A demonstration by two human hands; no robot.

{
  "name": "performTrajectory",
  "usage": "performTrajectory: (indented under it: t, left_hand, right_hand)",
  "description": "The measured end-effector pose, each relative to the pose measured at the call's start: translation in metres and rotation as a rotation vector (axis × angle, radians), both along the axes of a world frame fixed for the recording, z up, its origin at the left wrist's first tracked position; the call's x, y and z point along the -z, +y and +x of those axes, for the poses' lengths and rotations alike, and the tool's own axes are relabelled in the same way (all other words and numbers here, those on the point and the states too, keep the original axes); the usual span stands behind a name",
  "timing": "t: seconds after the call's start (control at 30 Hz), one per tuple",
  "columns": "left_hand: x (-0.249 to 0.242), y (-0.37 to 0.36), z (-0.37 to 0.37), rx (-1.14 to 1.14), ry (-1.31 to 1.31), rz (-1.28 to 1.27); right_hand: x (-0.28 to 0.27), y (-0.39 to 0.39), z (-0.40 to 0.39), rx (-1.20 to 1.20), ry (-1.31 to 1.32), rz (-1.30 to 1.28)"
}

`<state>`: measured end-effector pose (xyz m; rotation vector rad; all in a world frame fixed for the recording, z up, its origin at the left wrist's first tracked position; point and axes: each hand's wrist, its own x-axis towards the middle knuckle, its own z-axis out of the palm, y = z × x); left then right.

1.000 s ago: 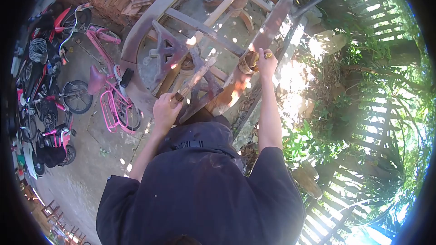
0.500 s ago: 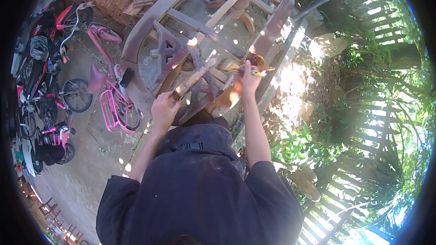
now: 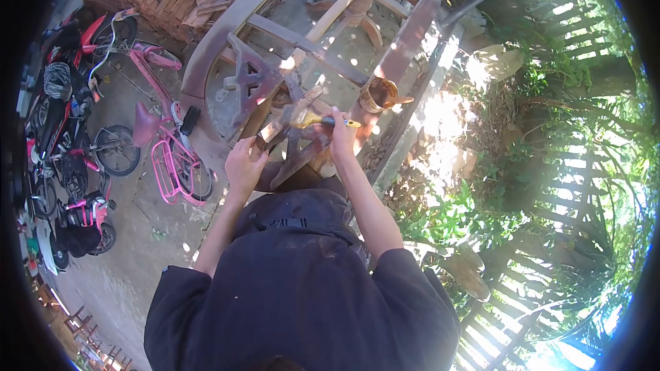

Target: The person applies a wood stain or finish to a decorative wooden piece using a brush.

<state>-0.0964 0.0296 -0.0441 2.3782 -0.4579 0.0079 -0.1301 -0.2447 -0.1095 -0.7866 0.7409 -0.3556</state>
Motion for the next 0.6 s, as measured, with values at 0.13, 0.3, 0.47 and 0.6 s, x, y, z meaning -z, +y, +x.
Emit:
performTrajectory:
  t: [0.13, 0.3, 0.47, 0.6]
  left_hand:
    - [0.0, 0.001, 0.001, 0.008, 0.006, 0.005]
    - [0.0, -0.002, 0.002, 0.016, 0.0, -0.005]
    - [-0.002, -0.009, 0.005, 0.021, 0.004, 0.021]
    - [-0.001, -0.011, 0.007, 0.013, -0.004, 0.003]
  right_hand:
    - [-0.006, -0.01, 0.007, -0.083, 0.009, 0.017]
    - [0.055, -0.067, 0.046, 0.319, 0.033, -0.077]
    - [0.059, -0.059, 0.036, 0.362, 0.12, -0.062]
    - [0.008, -0.008, 0.0, 0.164, 0.064, 0.019]
